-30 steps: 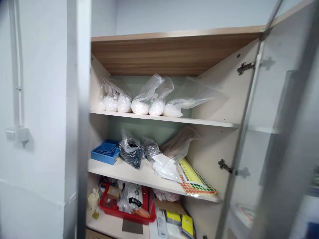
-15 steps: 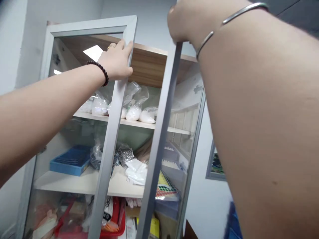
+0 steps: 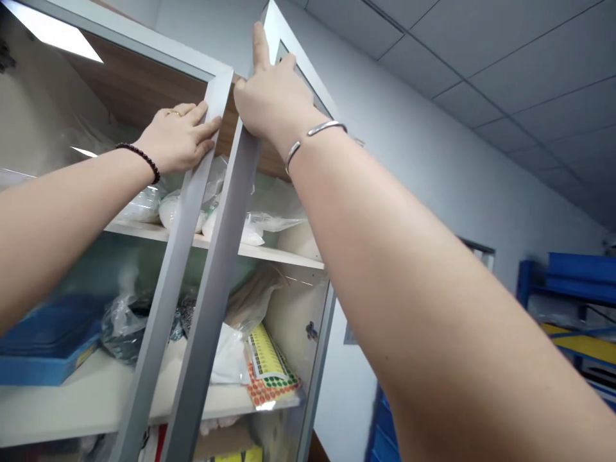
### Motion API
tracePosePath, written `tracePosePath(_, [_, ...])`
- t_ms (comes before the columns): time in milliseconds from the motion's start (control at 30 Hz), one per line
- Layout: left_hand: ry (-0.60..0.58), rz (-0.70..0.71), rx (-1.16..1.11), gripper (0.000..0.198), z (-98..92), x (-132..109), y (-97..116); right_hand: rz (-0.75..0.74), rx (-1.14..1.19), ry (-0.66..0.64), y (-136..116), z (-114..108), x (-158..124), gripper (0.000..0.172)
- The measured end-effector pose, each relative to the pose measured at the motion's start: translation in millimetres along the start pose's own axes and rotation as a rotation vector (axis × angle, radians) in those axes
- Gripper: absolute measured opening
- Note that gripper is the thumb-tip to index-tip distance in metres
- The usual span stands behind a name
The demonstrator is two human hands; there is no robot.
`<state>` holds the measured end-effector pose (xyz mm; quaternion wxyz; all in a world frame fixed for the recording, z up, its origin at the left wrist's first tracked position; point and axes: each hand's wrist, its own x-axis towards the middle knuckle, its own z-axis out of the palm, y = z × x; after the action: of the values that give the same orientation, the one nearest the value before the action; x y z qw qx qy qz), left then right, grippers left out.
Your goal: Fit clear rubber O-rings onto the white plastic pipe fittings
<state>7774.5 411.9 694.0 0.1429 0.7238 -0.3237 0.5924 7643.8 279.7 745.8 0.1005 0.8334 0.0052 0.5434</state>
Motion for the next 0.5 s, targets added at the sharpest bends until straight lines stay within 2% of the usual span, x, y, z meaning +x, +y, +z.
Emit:
tracePosePath(67, [0.016, 0.018, 0.012, 0.068, 10.7, -7, -6, 0.024, -0.029, 0.047, -5, 12, -1, 0.06])
tracePosePath(267, [0.088, 0.003, -0.021, 0.062, 36.7, -23, -17, -0.066, -0.06, 0.193, -13, 51, 5, 0.058])
tracePosePath(400, [0.11, 0.012, 0.041, 0.059, 43.6, -24, -25, -0.032, -0.016, 0.255, -18, 75, 12, 0.059])
tracePosePath(500, [0.133, 0.032, 0.129, 0.059, 45.2, -25, -27, 0.012, -0.018, 0.224, -23, 93, 18, 0.059])
